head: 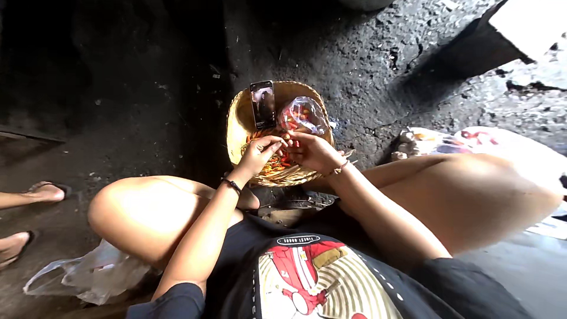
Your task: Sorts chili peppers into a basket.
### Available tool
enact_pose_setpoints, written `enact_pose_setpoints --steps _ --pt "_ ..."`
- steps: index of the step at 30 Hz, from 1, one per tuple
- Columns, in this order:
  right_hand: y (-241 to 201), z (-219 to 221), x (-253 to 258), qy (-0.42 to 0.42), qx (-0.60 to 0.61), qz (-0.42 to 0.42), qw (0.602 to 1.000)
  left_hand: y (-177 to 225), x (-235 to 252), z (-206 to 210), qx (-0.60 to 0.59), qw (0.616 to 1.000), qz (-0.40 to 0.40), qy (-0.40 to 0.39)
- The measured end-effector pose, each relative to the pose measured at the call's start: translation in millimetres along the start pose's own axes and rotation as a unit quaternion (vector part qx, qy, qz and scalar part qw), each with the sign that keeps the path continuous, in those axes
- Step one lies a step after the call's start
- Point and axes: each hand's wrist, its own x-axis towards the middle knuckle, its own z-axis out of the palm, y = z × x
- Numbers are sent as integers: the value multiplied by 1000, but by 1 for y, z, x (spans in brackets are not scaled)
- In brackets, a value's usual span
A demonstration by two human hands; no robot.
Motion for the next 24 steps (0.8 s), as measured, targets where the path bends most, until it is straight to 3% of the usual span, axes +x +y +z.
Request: enact_pose_setpoints --steps 2,4,7,9,13,16,19,21,24 --pt "1 -4 7 22 17 -27 999 -10 9 -3 -3 1000 18 9" --pt "-1 -13 11 41 -19 -70 997 -16 11 -15 125 991 -8 36" --pt "-9 -16 10 84 -64 -81 991 -16 9 -30 370 907 -200 -8" --pt "-7 -17 12 90 -77 -86 989 -22 11 -24 445 853 -268 -41" --pt "-1 -13 14 85 -77 -86 990 -28 12 -1 424 885 -169 -99" --pt "-2 -12 13 101 -69 -81 989 -39 5 9 395 896 -159 -122" --pt "2 -12 13 119 -65 -66 989 -39 8 11 439 873 -159 -142" --pt "6 -15 16 115 -79 -63 988 -35 11 9 436 881 -144 -117" --pt "16 -20 23 103 -122 -60 985 -30 9 5 325 943 -67 -4"
